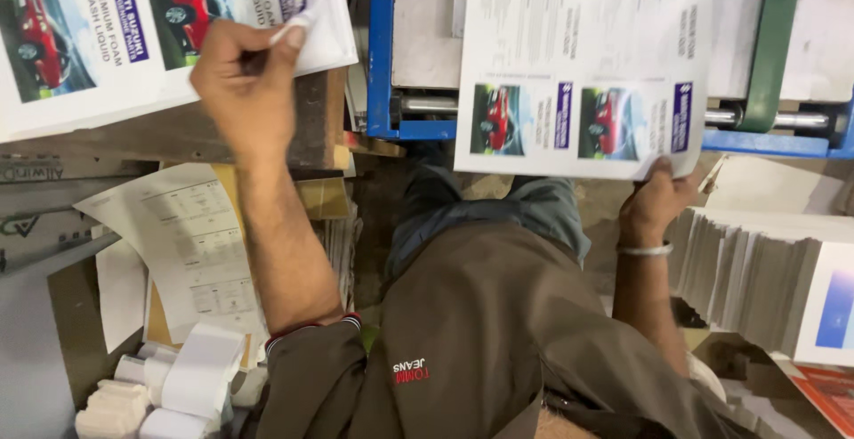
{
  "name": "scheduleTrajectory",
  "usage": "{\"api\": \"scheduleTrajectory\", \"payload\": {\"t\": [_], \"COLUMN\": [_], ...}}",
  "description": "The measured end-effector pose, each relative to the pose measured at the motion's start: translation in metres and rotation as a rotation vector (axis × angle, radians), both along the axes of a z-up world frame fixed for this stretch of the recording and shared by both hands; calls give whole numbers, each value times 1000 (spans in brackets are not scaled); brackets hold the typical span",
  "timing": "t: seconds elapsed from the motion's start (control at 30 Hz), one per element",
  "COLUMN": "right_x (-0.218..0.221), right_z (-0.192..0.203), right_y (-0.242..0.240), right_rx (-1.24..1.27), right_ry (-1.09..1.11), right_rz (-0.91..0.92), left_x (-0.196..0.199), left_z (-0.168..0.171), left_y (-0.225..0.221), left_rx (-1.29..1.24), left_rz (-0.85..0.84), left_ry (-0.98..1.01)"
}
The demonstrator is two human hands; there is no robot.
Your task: The person repeatedly picks up printed sheets from a stack, places them into a blue roller machine, and removes them to a separate pile. The sheets feature car images and text. The person handles the sheets one at a time throughout the clip.
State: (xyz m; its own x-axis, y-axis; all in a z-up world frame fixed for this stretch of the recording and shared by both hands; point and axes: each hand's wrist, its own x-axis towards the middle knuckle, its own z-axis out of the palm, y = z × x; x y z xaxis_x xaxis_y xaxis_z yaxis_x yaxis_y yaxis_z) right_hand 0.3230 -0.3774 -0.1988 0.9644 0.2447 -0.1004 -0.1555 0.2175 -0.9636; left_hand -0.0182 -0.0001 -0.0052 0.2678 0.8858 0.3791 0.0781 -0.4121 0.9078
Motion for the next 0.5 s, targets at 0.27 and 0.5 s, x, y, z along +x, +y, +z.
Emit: {"api": "scheduleTrajectory", "payload": {"t": [0.27,0.5], "right_x": [-32,18], "right_z": [-4,-12], "right_y": [-15,28], "right_rx": [-6,90], "right_ry": [-1,-9], "right_rz": [12,111], "left_x": [-1,19], "left_z": [-4,-2], "left_y": [-5,-24], "left_rx": [288,522], "left_rz": [54,149], "left_ry": [112,511]}}
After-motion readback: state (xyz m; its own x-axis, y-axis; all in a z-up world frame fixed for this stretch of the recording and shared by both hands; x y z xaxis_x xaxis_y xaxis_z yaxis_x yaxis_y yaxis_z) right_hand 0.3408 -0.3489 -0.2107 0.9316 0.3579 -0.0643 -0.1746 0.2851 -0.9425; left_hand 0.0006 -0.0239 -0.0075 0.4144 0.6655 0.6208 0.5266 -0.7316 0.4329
